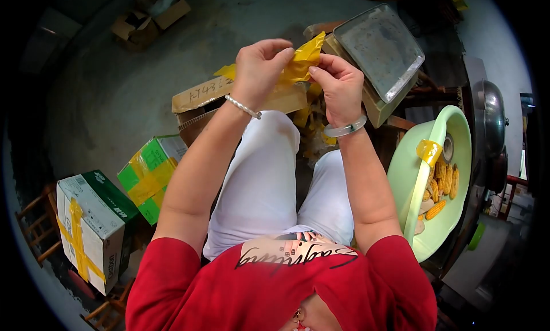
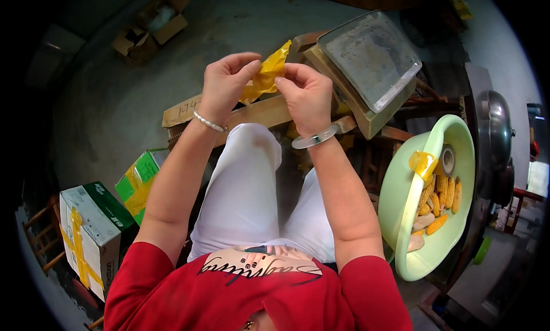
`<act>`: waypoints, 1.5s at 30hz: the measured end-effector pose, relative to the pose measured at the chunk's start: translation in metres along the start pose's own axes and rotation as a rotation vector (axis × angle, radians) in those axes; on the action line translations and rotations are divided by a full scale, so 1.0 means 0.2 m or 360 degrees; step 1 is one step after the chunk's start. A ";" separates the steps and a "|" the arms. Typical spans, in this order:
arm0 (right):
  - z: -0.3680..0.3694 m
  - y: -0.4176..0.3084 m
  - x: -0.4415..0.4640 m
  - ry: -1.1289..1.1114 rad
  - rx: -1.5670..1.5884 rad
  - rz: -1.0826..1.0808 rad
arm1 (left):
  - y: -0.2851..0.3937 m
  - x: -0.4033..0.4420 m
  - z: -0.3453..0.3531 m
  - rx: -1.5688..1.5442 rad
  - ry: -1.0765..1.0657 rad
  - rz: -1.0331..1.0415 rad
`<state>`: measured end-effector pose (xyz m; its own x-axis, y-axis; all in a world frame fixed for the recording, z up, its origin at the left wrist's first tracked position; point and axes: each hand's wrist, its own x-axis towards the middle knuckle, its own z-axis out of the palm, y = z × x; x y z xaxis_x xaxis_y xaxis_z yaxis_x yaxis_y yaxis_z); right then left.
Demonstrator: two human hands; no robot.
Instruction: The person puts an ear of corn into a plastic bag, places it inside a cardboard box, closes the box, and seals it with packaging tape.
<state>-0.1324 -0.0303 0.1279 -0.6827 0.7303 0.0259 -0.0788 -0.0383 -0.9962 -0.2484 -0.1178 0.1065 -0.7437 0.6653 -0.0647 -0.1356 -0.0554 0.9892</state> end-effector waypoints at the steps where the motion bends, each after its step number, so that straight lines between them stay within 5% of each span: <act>1: 0.00 0.00 0.00 0.0026 -0.0038 -0.0008 | 0.01 0.00 0.00 0.0321 0.0177 0.0373; 3: 0.01 0.00 0.00 0.0062 -0.0130 -0.0039 | 0.03 -0.02 0.00 0.0966 0.0536 0.1113; 7: 0.03 -0.02 -0.02 0.0081 -0.0392 -0.0144 | 0.08 -0.10 0.01 0.1012 0.0316 0.1406; 17: 0.06 -0.06 -0.05 -0.0030 -0.0738 -0.0406 | 0.09 -0.12 0.03 0.0783 0.0136 0.0781; 29: 0.04 -0.06 -0.04 -0.0234 -0.0669 -0.0024 | 0.02 -0.10 0.00 0.1186 0.0346 0.1637; 35: 0.03 -0.02 -0.04 -0.0286 -0.0869 -0.0189 | 0.01 -0.07 -0.01 0.1321 0.0285 0.1748; 45: 0.04 -0.09 -0.02 -0.0422 -0.1253 -0.0402 | 0.01 -0.08 0.00 0.1566 0.0254 0.1428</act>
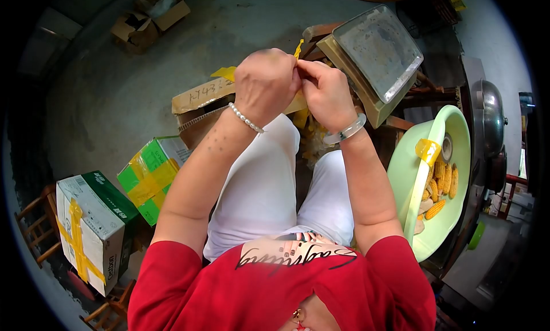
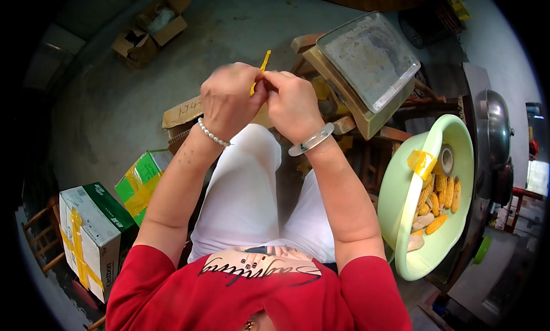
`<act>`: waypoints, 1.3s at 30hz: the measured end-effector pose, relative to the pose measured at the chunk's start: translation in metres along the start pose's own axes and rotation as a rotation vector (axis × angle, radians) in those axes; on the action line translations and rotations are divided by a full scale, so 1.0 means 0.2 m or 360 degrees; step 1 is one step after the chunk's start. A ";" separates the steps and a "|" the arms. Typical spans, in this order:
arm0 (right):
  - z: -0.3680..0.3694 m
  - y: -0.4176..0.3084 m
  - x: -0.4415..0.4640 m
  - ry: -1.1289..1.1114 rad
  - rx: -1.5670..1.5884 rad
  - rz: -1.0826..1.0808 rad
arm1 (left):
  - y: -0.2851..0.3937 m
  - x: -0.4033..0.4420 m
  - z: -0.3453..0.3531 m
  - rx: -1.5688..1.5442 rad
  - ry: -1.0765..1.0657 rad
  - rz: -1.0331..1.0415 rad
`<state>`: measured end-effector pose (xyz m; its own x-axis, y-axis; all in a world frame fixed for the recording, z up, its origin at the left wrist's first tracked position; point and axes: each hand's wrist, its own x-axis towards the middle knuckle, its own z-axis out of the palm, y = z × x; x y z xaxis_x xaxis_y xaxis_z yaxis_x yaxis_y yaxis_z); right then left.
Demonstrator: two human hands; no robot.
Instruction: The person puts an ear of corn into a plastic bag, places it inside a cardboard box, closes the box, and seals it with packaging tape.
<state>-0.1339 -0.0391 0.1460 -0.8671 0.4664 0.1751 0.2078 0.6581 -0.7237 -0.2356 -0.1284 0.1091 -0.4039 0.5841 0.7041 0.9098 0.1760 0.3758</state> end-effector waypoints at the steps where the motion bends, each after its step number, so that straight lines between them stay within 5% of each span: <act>1: 0.00 0.00 0.00 -0.0004 0.0002 0.0019 | 0.00 0.00 0.00 -0.0010 -0.0014 -0.0012; 14: 0.02 0.06 -0.01 0.0046 0.0356 0.0181 | -0.02 -0.06 0.04 -0.0280 -0.0265 -0.0349; 17: -0.05 0.10 -0.01 0.0019 0.0052 0.0225 | -0.14 -0.08 0.04 -0.0290 -0.0124 -0.0398; 21: -0.11 0.13 -0.02 -0.0016 0.0481 0.0448 | -0.25 -0.03 -0.02 -0.0128 -0.0225 -0.0425; 27: -0.11 0.07 -0.01 -0.0016 0.1011 0.0601 | -0.05 -0.04 -0.01 -0.0555 -0.0076 -0.0273; 31: -0.20 0.09 0.00 0.0128 0.1278 0.0631 | -0.10 -0.07 -0.05 -0.0834 -0.0910 -0.0496; 34: -0.26 0.11 0.00 0.0218 0.1339 0.0714 | -0.18 -0.11 0.00 -0.0600 -0.1031 -0.0423; 39: -0.27 0.16 0.07 0.0520 0.1264 0.0608 | -0.17 -0.05 -0.09 -0.1574 -0.1059 -0.1112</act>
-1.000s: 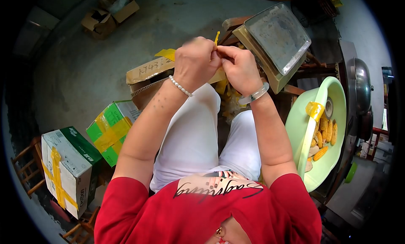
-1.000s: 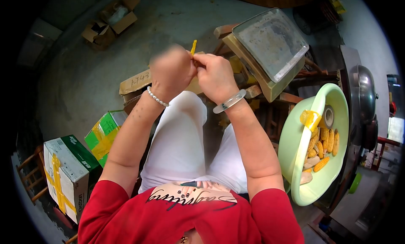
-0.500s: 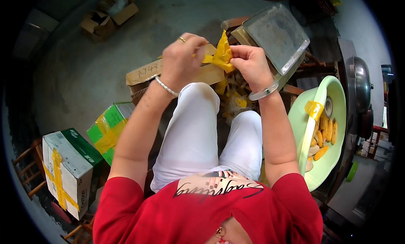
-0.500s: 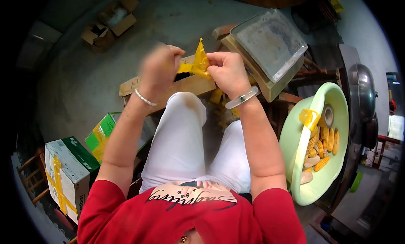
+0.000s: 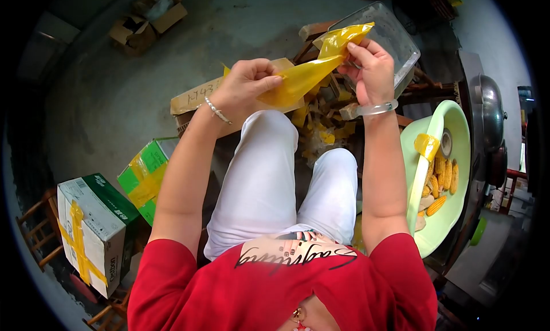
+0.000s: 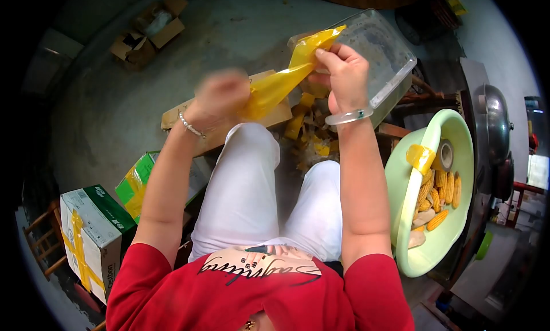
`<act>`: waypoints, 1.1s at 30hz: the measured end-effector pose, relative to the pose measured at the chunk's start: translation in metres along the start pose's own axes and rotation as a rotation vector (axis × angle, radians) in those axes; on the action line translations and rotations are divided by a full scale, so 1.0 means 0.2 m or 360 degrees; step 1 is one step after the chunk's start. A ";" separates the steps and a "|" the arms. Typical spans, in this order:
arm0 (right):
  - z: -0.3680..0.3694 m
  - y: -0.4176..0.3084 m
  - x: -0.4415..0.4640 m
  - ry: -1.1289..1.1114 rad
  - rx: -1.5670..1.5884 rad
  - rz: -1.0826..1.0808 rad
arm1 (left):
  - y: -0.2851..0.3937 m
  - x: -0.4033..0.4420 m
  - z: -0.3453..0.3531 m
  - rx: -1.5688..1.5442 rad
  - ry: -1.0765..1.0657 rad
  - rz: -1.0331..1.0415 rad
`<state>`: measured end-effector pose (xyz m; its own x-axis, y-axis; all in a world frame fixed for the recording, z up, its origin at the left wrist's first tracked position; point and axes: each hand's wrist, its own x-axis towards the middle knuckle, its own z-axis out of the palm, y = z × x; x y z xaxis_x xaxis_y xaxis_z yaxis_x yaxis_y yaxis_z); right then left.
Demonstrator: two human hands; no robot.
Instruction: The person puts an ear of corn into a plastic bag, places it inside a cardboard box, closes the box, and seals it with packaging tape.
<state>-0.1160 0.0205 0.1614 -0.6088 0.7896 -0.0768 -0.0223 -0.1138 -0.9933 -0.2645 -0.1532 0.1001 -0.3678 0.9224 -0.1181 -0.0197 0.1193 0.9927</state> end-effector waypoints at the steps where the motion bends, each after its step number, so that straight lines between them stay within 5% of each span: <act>1: -0.01 0.00 0.02 0.0038 -0.0013 -0.0033 | 0.01 -0.01 -0.01 -0.0120 -0.0016 -0.0038; 13: -0.12 -0.04 0.15 0.0488 -0.0784 -0.0150 | 0.03 -0.03 -0.15 0.0081 -0.0052 -0.0023; 16: -0.15 -0.08 0.16 0.0802 -0.1564 -0.0958 | 0.03 -0.02 -0.17 0.0049 -0.0163 -0.0161; 17: -0.16 -0.11 0.14 0.0714 -0.1472 -0.1072 | 0.04 -0.01 -0.18 0.0037 -0.0211 -0.0133; 21: 0.08 -0.21 0.00 -0.0634 -0.1390 -0.1238 | 0.06 0.01 -0.17 0.0025 -0.0434 -0.0002; 24: 0.11 -0.08 0.06 -0.1500 -0.1071 -0.0476 | 0.10 0.02 -0.17 0.0225 -0.0528 0.0156; 27: 0.10 -0.04 0.07 -0.1697 -0.1017 0.0218 | 0.15 0.01 -0.19 0.0413 -0.0517 0.0159; 31: 0.06 0.03 0.07 -0.1345 -0.0512 0.0459 | 0.15 0.01 -0.21 0.0298 -0.0282 0.0253; 33: 0.07 0.04 0.03 -0.1119 -0.0531 0.0417 | 0.13 0.02 -0.22 -0.0121 0.0298 0.0522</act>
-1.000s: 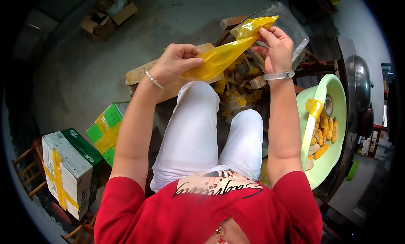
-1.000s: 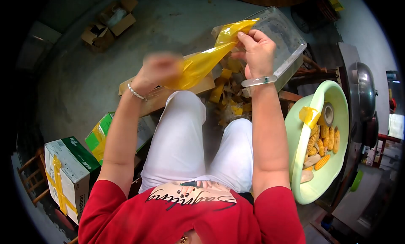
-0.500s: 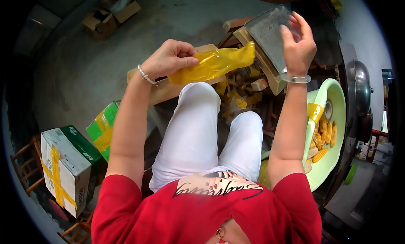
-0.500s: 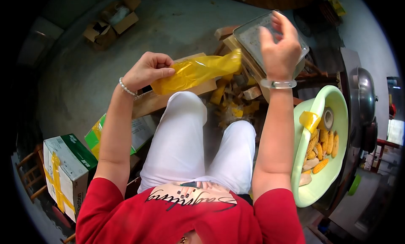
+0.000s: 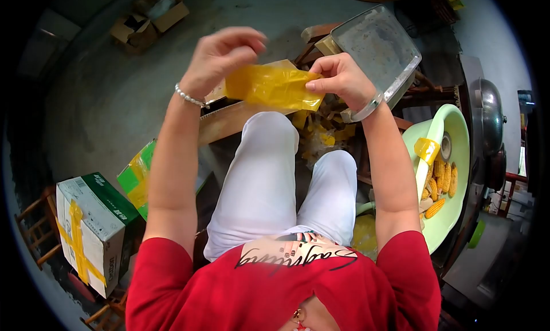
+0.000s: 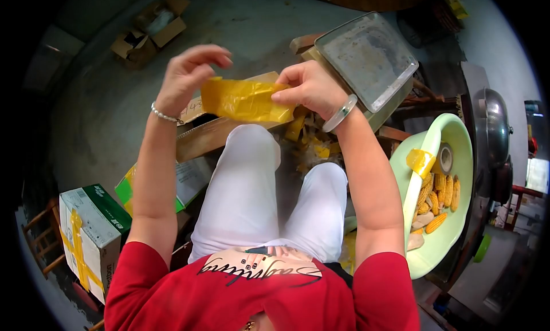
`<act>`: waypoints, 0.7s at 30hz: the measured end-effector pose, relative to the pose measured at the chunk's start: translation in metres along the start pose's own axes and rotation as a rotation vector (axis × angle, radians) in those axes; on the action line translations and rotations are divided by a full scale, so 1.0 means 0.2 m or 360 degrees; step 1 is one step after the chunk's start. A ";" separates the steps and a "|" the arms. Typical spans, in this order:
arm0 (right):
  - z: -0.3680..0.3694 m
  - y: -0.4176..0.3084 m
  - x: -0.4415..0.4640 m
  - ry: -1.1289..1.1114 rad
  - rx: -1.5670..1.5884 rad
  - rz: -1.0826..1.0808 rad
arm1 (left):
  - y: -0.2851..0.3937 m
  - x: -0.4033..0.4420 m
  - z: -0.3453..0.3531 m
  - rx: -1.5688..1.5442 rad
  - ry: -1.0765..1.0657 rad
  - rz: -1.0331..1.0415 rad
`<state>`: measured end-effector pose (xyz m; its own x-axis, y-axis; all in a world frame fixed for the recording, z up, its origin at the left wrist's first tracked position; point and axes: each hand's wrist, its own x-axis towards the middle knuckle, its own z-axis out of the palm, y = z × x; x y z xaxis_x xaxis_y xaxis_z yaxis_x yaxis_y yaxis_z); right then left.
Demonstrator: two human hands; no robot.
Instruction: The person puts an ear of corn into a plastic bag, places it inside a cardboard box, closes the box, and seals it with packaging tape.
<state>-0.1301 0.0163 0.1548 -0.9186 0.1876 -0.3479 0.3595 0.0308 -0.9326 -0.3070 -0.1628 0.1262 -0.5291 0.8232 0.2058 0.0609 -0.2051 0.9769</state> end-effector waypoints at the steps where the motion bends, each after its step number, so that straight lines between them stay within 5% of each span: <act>1: 0.02 0.01 -0.01 0.0119 -0.0015 -0.0019 | -0.02 0.00 0.00 -0.0172 0.0312 0.0123; 5: 0.09 0.04 -0.05 0.0508 -0.0262 -0.0190 | 0.09 -0.13 0.19 0.0573 0.0155 0.0229; 10: 0.20 -0.01 -0.09 0.0799 -0.0823 -0.0485 | 0.02 -0.15 0.37 0.0526 0.0120 -0.0171; 13: 0.21 0.00 -0.10 0.0822 -0.1018 -0.0698 | 0.01 -0.16 0.40 0.0628 0.0181 -0.0149; 21: 0.19 0.06 -0.07 0.0606 -0.0988 -0.0527 | -0.03 -0.17 0.40 0.1271 0.0117 0.0147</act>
<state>-0.1194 -0.0236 0.1444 -0.9148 0.3917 0.0986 0.2065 0.6634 -0.7192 -0.2224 -0.1476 0.1184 -0.5449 0.7790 0.3103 0.6787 0.1924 0.7088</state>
